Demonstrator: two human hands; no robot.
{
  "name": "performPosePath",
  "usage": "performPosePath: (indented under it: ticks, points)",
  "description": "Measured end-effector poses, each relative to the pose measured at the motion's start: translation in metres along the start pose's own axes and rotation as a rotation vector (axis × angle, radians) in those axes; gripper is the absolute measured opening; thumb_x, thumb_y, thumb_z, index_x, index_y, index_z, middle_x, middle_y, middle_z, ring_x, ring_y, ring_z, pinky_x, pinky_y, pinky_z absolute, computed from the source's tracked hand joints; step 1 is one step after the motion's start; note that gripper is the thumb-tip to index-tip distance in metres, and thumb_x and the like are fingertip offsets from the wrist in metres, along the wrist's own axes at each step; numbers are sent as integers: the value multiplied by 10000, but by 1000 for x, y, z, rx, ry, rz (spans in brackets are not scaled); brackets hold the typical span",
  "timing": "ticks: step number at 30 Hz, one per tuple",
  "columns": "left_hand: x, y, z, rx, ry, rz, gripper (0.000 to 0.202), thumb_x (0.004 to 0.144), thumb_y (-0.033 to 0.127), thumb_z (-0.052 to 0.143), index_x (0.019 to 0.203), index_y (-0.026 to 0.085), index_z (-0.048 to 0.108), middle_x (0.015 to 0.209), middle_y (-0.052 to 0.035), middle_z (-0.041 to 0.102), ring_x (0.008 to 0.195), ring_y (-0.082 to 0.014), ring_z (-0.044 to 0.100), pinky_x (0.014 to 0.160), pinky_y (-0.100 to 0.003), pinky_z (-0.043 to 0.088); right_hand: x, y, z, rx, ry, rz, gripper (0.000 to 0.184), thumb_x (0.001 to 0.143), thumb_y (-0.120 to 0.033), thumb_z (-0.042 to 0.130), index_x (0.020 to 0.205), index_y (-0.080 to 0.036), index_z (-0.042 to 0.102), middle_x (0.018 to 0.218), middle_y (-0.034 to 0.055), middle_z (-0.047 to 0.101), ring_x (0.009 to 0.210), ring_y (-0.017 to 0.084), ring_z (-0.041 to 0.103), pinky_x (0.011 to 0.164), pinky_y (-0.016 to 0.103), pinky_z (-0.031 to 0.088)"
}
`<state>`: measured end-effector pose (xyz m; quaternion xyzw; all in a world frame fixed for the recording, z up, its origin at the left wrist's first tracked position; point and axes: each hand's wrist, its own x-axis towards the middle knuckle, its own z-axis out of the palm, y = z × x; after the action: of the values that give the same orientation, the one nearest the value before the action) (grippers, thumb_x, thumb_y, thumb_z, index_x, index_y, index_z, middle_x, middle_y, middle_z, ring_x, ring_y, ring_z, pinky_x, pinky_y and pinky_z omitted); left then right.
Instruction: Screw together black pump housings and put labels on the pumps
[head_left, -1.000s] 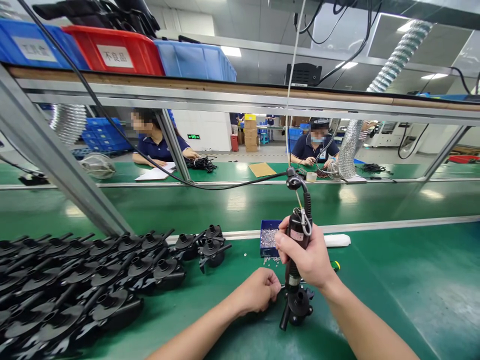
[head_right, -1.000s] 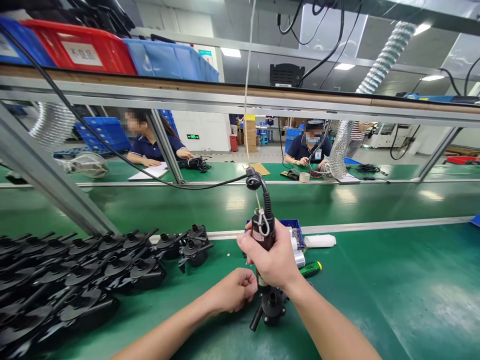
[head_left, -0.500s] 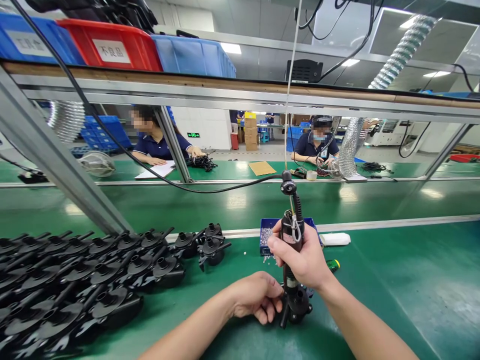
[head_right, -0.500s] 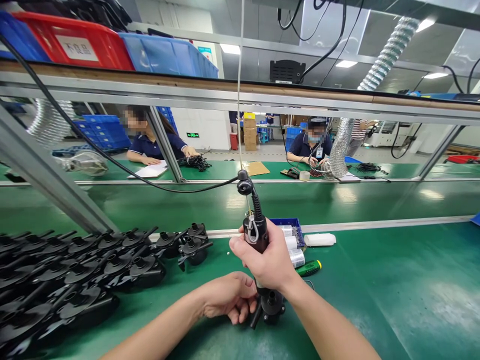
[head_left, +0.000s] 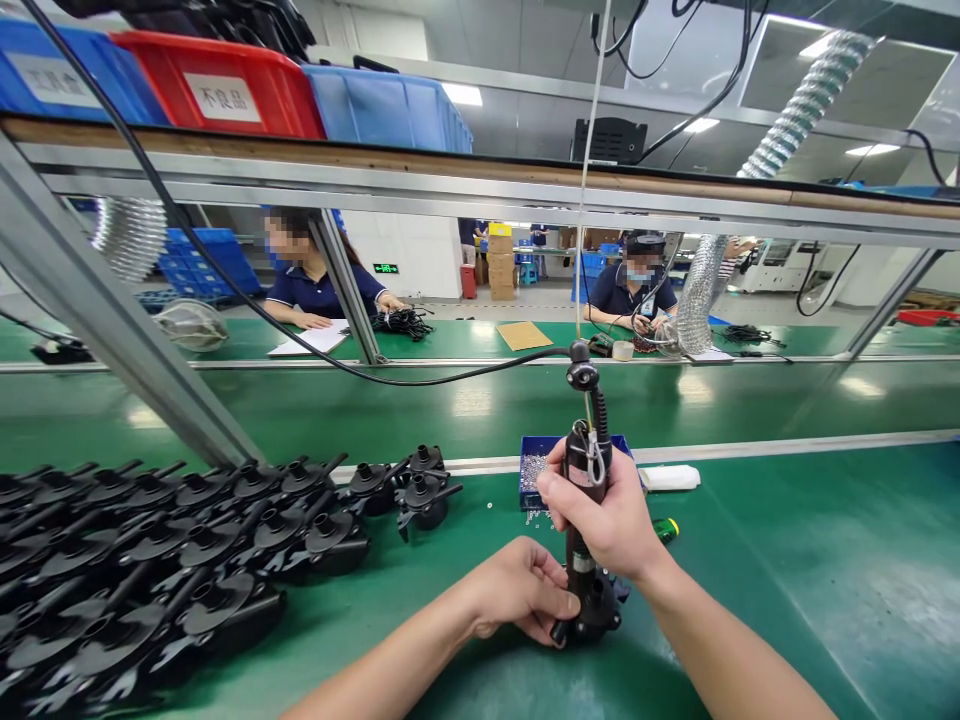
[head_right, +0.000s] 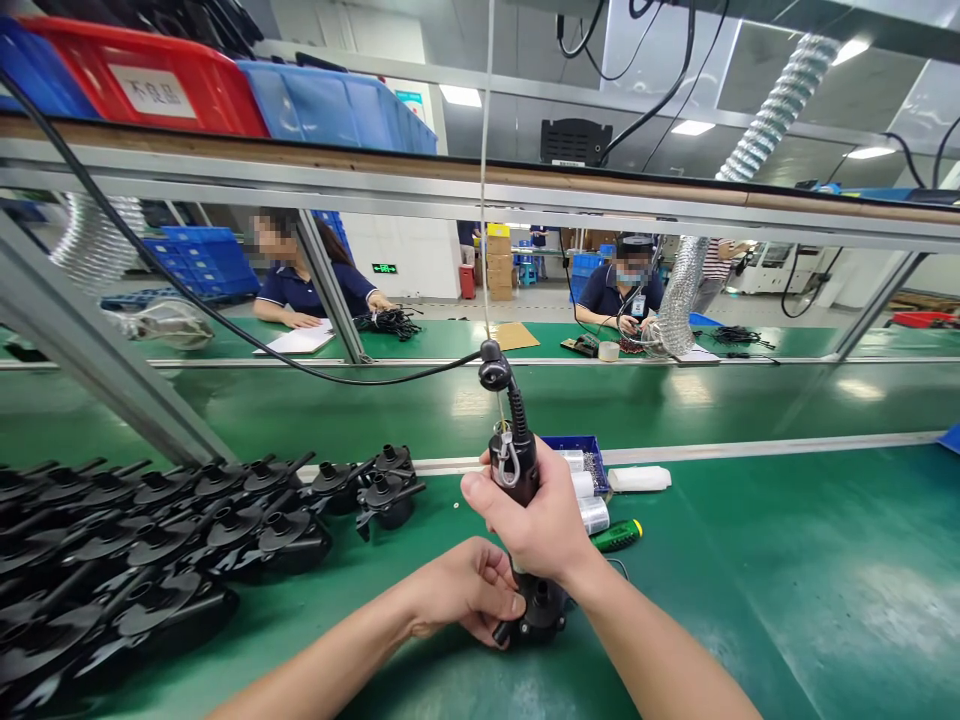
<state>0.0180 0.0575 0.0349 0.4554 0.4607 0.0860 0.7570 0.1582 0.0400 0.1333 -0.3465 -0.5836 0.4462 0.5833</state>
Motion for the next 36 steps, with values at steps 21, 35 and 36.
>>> performPosePath:
  ticks: [21,35,36]
  points:
    - [5,0,-15,20,-194,-60,669,228,436,1024,687,72,700,652,-40,632,546,-111,624,537,-253,659,-2,3,4,133,-37,-162,220,967,-292,766,1020,-167,592,700,-17,603,531,93,552,517,218,494]
    - [8,-6,-14,9,-168,-20,366,375,256,808,672,101,661,659,-29,631,558,-119,628,518,-259,661,-5,17,-2,204,-243,-151,236,938,-265,806,1039,-174,614,773,3,618,554,91,548,540,231,453]
    - [8,-6,-14,11,-169,-20,359,375,252,800,669,102,662,655,-26,627,557,-117,624,517,-259,661,-5,17,-3,204,-240,-151,237,939,-271,805,1037,-173,614,766,2,613,549,91,544,538,233,448]
